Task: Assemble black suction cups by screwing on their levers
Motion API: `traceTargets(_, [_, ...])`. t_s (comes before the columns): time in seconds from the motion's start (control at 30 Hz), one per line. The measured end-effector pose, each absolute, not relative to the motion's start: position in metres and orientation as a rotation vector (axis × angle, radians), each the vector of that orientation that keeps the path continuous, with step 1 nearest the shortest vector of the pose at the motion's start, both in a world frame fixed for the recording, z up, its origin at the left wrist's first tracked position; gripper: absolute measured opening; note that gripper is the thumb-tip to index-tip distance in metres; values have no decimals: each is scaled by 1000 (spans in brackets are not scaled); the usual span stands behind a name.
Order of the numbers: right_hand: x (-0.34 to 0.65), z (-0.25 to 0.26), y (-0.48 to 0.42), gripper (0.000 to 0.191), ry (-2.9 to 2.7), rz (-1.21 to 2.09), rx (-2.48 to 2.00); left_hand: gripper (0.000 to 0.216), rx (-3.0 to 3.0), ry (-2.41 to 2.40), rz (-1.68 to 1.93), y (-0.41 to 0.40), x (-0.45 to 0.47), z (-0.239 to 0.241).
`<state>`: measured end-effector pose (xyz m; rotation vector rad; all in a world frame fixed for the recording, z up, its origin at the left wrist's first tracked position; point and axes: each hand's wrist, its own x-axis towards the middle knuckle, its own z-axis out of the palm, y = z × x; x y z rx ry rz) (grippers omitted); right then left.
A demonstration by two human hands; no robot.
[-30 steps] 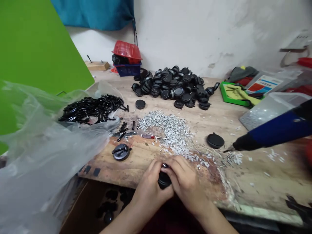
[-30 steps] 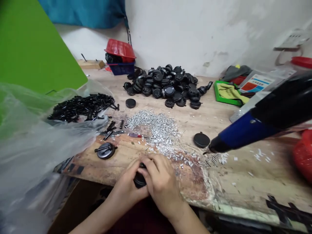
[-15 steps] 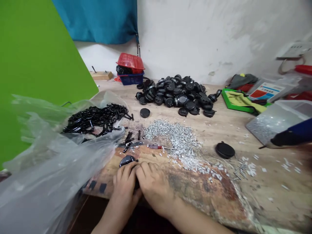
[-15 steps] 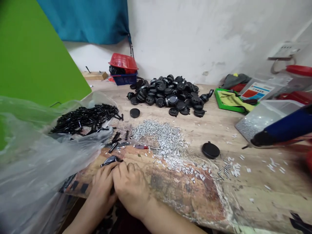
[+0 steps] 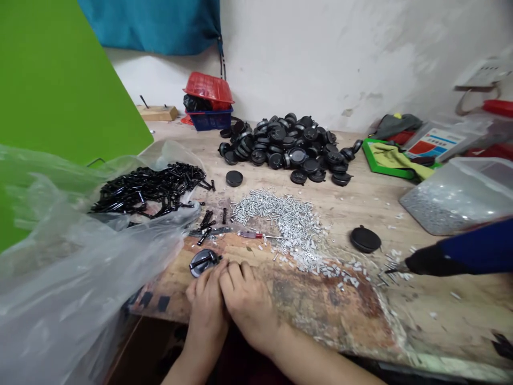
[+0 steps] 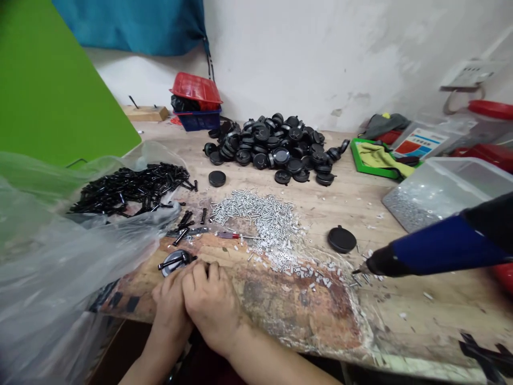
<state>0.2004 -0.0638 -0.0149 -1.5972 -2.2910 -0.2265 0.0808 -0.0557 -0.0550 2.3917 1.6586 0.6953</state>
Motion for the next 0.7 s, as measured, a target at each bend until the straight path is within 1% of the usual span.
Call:
traceTargets(0.13, [204,-19,-64,29,-2283,-121,-1554,53,2444,1660,759,-58,79,-55])
traceTargets(0.2, [207,-18,-63,29,-2284,-86,-1531,59,2479,1614,719,-57,76,-53])
traceTargets(0.33, [213,-11,-64,28,-2279,-60,-1512,63,2558,1505,628,-48,68,-47])
traceTargets(0.47, [224,-1,-74,28,-2209,42,-1510,70,2620,1346,543,-38,60,-34])
traceTargets(0.57, [234,3,-83,28,-2181,102,-1418,67,2679,1207,519,-34,60,-23])
traceTargets(0.7, [244,-3,-89,20,-2240,156,-1391,57,2709,1146,411,-31,67,-22])
